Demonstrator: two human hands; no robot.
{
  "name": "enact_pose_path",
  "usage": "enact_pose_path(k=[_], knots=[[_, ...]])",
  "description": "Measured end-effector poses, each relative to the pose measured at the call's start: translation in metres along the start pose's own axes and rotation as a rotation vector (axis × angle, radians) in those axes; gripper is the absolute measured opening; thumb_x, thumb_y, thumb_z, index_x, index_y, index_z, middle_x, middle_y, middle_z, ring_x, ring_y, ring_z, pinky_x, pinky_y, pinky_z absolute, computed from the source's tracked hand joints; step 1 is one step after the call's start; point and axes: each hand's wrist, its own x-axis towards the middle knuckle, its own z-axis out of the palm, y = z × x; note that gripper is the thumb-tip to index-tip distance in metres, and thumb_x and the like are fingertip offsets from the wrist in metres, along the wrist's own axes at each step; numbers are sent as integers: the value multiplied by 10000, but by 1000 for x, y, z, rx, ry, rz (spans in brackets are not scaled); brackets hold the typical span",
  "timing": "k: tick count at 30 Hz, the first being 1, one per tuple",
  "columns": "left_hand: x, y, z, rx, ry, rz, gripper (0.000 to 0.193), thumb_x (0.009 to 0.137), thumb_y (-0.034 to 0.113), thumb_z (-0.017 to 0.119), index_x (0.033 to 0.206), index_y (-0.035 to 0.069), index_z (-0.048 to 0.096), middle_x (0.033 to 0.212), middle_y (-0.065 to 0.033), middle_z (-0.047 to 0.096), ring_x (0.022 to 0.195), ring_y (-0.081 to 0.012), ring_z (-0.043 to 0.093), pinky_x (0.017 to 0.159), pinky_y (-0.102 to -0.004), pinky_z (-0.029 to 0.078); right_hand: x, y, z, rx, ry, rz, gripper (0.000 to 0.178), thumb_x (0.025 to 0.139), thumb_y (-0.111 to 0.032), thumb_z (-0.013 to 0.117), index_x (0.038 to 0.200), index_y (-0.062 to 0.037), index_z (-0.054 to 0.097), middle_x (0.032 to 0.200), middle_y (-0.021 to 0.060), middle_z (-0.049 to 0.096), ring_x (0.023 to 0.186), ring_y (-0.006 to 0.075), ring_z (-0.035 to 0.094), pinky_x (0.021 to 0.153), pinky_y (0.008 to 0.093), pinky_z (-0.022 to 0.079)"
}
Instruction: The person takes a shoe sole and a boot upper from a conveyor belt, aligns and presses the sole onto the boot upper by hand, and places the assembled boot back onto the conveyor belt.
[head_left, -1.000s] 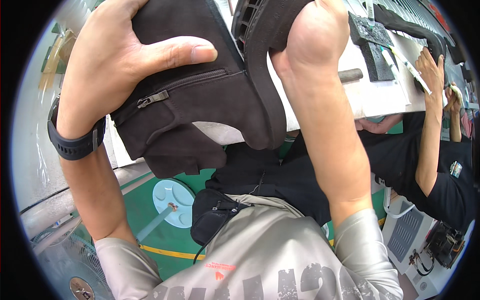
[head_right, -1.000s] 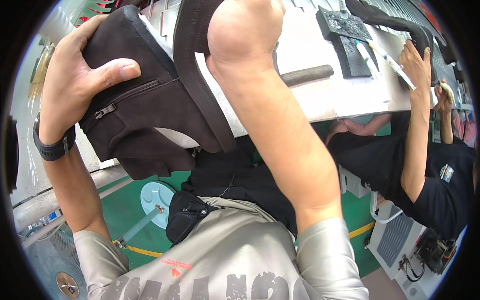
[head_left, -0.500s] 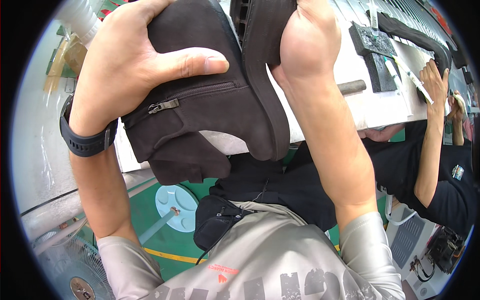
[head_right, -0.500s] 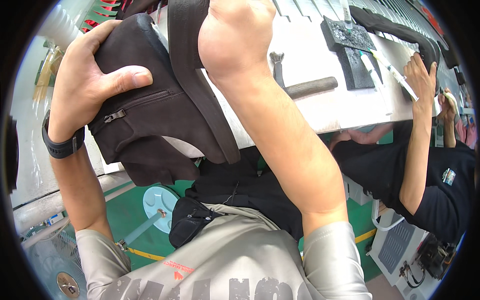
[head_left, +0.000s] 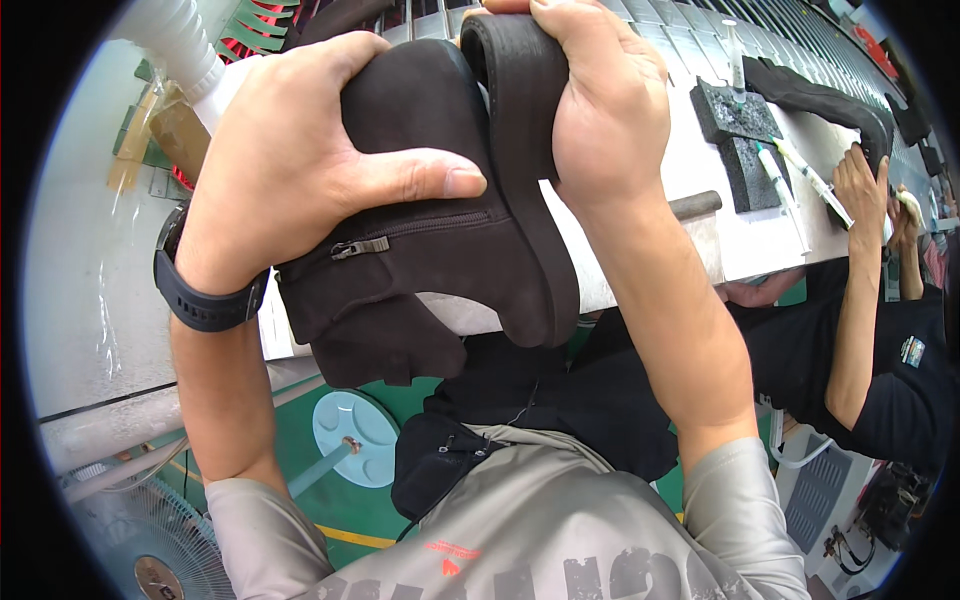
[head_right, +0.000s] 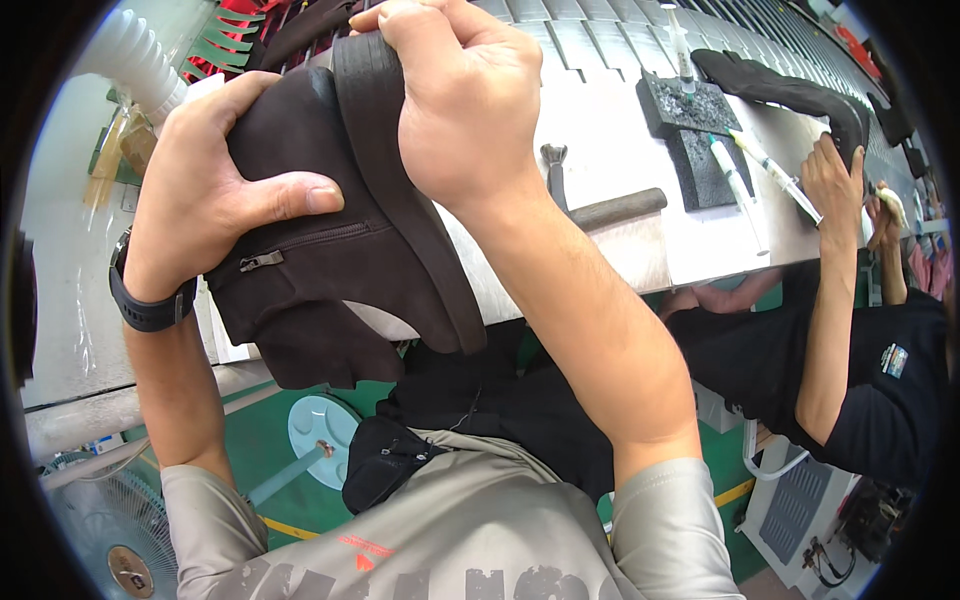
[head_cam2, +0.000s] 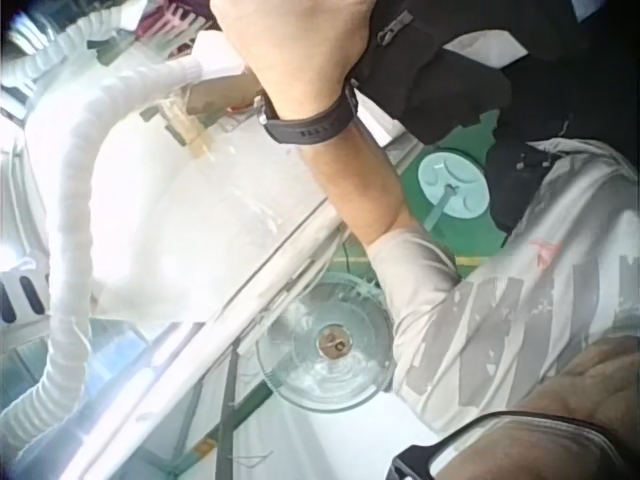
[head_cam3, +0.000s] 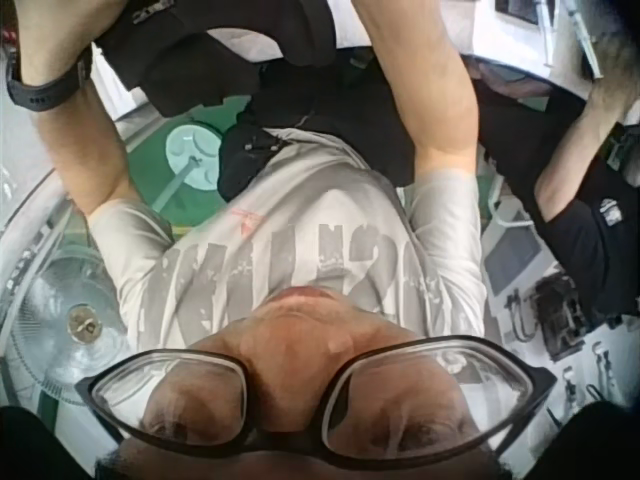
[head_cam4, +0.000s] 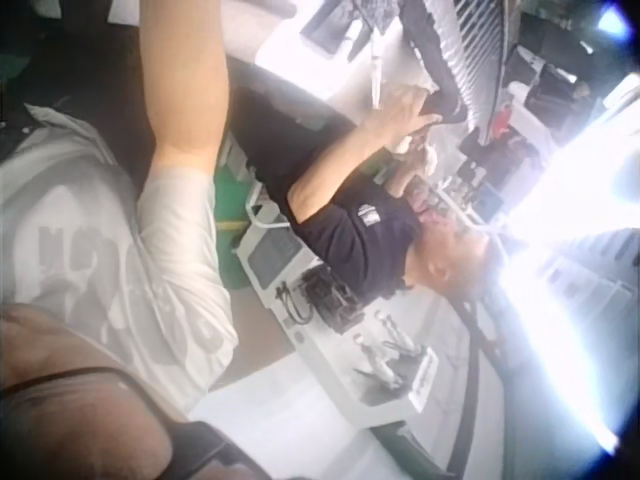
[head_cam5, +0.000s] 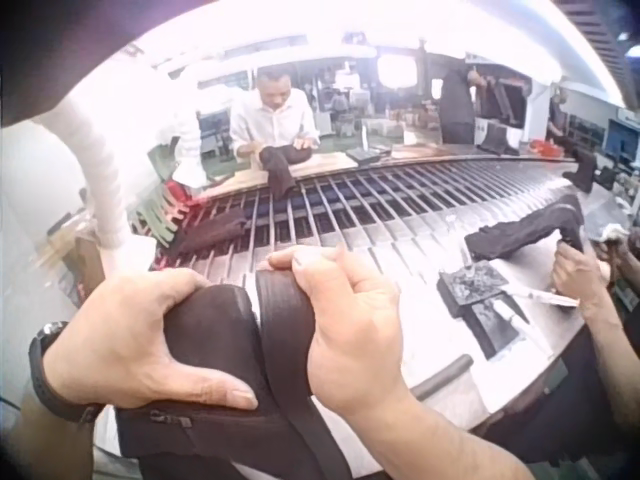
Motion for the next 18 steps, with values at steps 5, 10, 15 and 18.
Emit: enact_pose_path(k=[5,10,15,18], knots=[[-2,0,0,-6,16,-25,846,656,489,1004,1228,-57,703,1048,-209,711,1008,-340,692,928,-416,530,-5,2,0,7,165,-2,325,1070,-203,553,1099,53,751,985,109,768,847,142,686,799,278,537],[-2,-18,5,-105,-26,-19,877,648,482,1005,1275,-36,676,1110,-191,692,1065,-313,680,988,-394,519,-7,7,1,95,252,-11,333,1065,-222,559,1102,46,754,961,89,753,812,141,667,764,285,522],[3,-65,22,-227,-75,0,1104,596,644,996,1350,-77,634,1202,-104,696,1155,-209,653,1053,-356,505,10,29,7,-144,280,-208,294,1057,-191,600,1014,41,775,935,56,742,843,103,639,790,261,491],[4,-87,28,-270,-101,34,1142,588,676,989,1373,-71,631,1216,-98,694,1163,-201,653,1058,-351,502,14,31,12,59,218,-12,283,1052,-176,613,988,45,778,905,45,738,841,101,634,788,263,489]])
